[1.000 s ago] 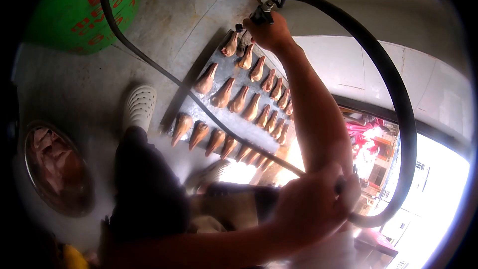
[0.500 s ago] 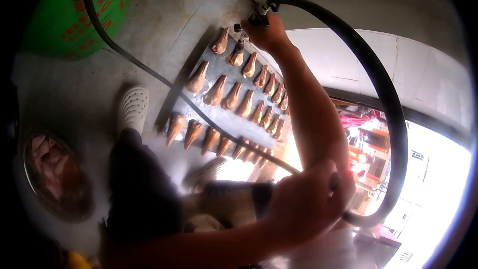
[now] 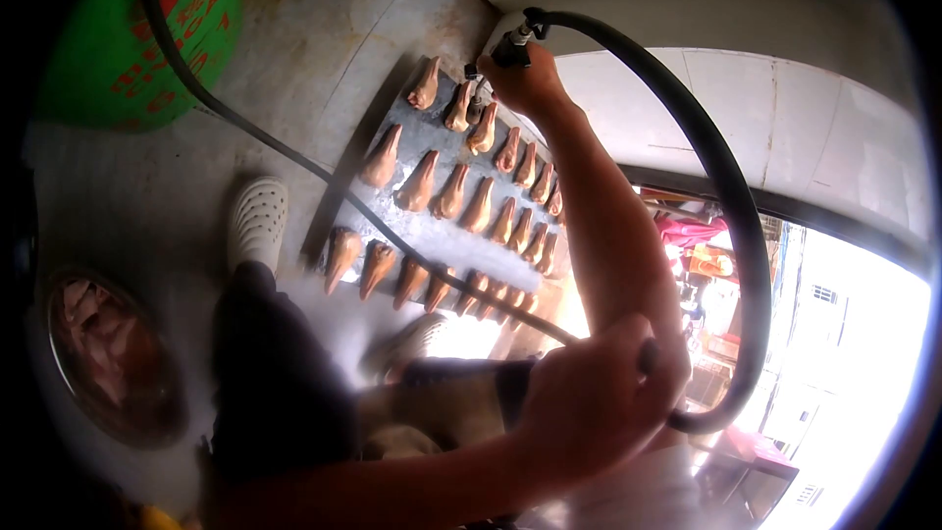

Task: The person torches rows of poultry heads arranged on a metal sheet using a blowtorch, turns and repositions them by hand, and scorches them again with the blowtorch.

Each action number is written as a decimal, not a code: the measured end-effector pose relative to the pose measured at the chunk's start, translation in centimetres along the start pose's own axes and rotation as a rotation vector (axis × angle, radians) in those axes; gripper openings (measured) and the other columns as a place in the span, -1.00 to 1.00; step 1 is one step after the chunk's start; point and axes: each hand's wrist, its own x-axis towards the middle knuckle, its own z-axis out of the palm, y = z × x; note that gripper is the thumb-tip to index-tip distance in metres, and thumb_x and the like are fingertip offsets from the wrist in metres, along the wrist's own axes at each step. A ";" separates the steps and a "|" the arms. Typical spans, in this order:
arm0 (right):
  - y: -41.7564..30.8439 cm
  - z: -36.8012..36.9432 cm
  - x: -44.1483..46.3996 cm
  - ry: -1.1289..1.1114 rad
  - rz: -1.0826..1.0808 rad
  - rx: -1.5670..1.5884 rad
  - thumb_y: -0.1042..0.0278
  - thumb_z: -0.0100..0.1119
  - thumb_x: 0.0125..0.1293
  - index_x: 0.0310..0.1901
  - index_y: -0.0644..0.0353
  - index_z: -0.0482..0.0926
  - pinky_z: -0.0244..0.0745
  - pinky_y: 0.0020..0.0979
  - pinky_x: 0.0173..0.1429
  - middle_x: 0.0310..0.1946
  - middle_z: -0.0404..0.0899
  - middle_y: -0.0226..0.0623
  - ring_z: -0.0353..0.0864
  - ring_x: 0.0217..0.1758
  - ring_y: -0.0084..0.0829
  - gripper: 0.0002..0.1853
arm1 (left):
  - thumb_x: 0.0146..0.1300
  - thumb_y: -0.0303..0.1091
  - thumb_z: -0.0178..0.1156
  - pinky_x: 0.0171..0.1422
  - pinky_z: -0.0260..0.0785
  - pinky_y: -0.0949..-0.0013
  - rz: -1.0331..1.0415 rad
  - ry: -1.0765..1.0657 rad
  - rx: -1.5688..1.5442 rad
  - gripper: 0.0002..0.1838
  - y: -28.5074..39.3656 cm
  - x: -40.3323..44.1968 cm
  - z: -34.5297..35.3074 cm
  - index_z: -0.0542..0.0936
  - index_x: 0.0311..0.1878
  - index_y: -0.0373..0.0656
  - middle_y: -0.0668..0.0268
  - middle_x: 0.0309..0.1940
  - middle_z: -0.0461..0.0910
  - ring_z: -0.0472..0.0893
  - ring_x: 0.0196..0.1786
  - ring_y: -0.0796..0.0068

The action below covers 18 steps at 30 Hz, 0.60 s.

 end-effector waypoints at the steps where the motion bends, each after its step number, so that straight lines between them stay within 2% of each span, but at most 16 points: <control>1: 0.0 0.0 -0.1 0.002 0.007 0.015 0.15 0.26 0.38 -0.10 0.22 0.67 0.58 -0.46 -0.41 -0.34 0.72 -0.25 0.75 -0.44 -0.45 -0.71 | 0.42 0.01 0.03 -0.28 0.56 0.01 0.029 0.016 0.024 -0.58 -0.2 -0.1 0.2 0.47 -0.34 -0.21 0.10 -0.61 0.59 0.70 -0.48 0.03; 4: 0.4 0.3 0.4 0.010 0.019 0.024 0.15 0.26 0.38 -0.09 0.23 0.67 0.59 -0.46 -0.39 -0.33 0.72 -0.25 0.74 -0.44 -0.45 -0.71 | 0.43 0.01 0.01 -0.28 0.56 0.01 -0.021 -0.020 0.000 -0.57 0.1 0.2 -0.1 0.47 -0.33 -0.22 0.10 -0.61 0.60 0.70 -0.48 0.03; 7: 0.7 0.6 0.1 0.098 -0.040 0.081 0.13 0.22 0.30 -0.44 0.25 0.63 0.59 -0.26 -0.15 -0.58 0.67 -0.16 0.75 -0.39 -0.28 -0.67 | 0.43 0.01 0.01 -0.30 0.56 0.01 -0.061 -0.047 -0.032 -0.56 0.1 0.3 -0.3 0.47 -0.33 -0.23 0.09 -0.60 0.60 0.70 -0.47 0.03; 13: 0.9 0.9 0.2 0.143 -0.056 0.116 0.13 0.24 0.30 -0.41 0.26 0.62 0.59 -0.24 -0.16 -0.54 0.69 -0.14 0.74 -0.38 -0.23 -0.68 | 0.45 0.03 -0.02 -0.32 0.56 0.03 -0.036 -0.044 -0.015 -0.54 0.0 0.3 -0.2 0.47 -0.32 -0.24 0.10 -0.61 0.61 0.70 -0.48 0.06; 16: 0.8 0.6 0.3 0.075 0.005 0.067 0.13 0.27 0.37 -0.03 0.27 0.64 0.61 -0.45 -0.34 -0.34 0.71 -0.24 0.74 -0.42 -0.46 -0.66 | 0.46 0.03 -0.04 -0.32 0.57 0.04 0.041 0.008 0.054 -0.54 -0.4 0.0 0.3 0.47 -0.31 -0.24 0.11 -0.61 0.61 0.70 -0.49 0.08; 18: 1.2 0.8 0.4 0.094 -0.021 0.065 0.14 0.27 0.37 -0.04 0.27 0.64 0.61 -0.44 -0.33 -0.35 0.71 -0.24 0.74 -0.42 -0.45 -0.66 | 0.46 0.03 -0.05 -0.32 0.57 0.06 0.055 0.009 0.076 -0.53 -0.4 0.0 0.3 0.47 -0.31 -0.24 0.12 -0.61 0.61 0.70 -0.50 0.09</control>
